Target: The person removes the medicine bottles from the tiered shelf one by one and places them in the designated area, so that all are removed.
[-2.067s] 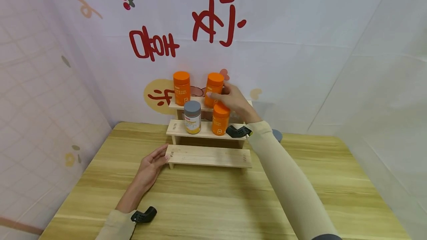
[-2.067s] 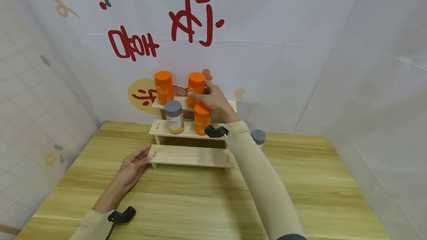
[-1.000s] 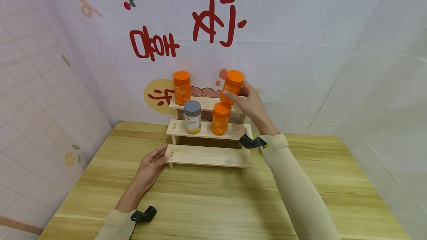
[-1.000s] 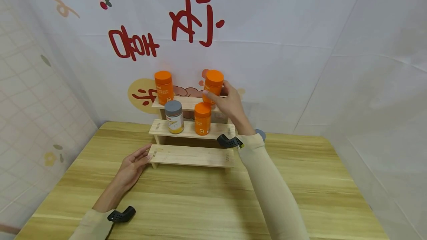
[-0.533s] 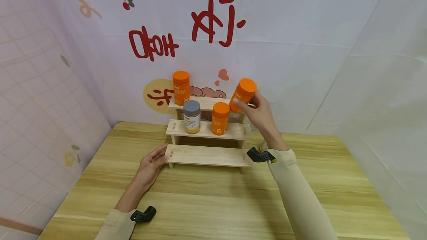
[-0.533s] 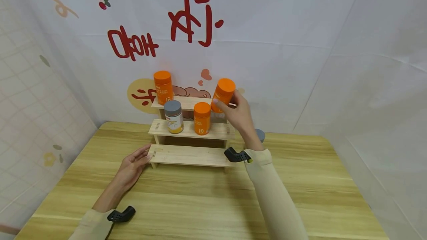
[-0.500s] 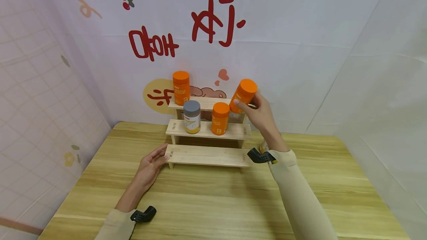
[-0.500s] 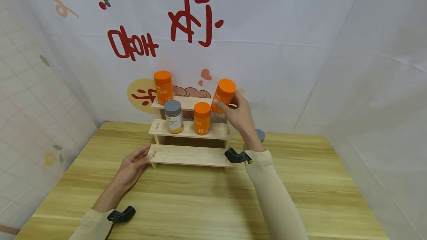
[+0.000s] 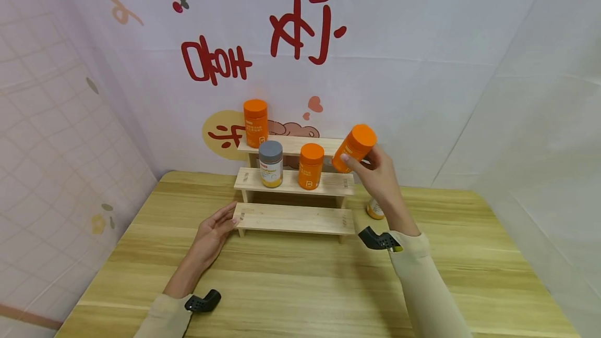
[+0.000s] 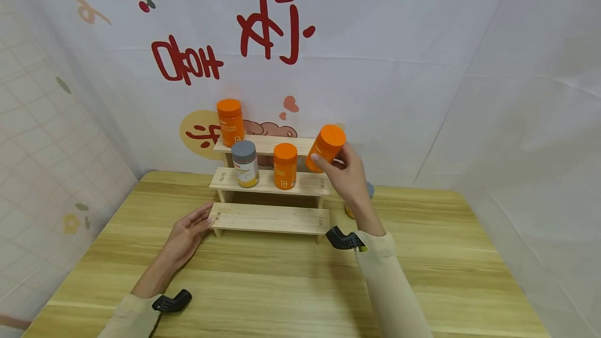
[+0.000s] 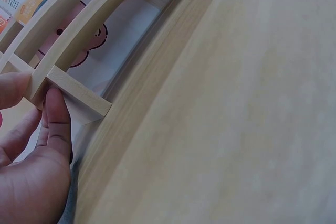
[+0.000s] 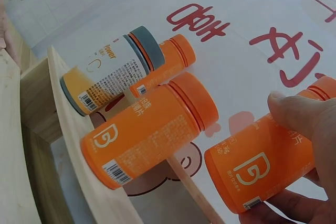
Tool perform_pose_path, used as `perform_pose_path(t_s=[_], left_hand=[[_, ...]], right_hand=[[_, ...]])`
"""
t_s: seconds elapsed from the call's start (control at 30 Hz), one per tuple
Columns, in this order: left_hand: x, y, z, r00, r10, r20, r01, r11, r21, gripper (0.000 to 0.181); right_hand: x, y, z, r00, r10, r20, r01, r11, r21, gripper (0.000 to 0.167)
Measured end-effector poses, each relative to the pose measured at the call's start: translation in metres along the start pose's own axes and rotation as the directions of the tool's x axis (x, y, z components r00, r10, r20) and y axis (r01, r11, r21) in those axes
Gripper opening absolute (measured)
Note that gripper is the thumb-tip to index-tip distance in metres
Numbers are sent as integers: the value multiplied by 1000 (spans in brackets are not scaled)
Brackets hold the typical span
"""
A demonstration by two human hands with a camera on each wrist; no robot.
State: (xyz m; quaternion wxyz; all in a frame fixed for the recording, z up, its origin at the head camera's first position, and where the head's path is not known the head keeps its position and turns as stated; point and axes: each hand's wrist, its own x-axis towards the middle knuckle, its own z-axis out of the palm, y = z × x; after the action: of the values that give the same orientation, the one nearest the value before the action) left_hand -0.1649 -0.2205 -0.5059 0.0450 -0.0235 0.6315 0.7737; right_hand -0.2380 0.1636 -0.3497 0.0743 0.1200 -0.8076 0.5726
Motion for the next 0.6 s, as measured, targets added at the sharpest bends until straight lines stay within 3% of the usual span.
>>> perform_pose_path(t_s=[0.6], left_hand=[[0,0,0,1000,-4,-4,4,1000,-1,63]], right_hand=[[-35,25,-22,997,73,-13,-73,997,-17,59]])
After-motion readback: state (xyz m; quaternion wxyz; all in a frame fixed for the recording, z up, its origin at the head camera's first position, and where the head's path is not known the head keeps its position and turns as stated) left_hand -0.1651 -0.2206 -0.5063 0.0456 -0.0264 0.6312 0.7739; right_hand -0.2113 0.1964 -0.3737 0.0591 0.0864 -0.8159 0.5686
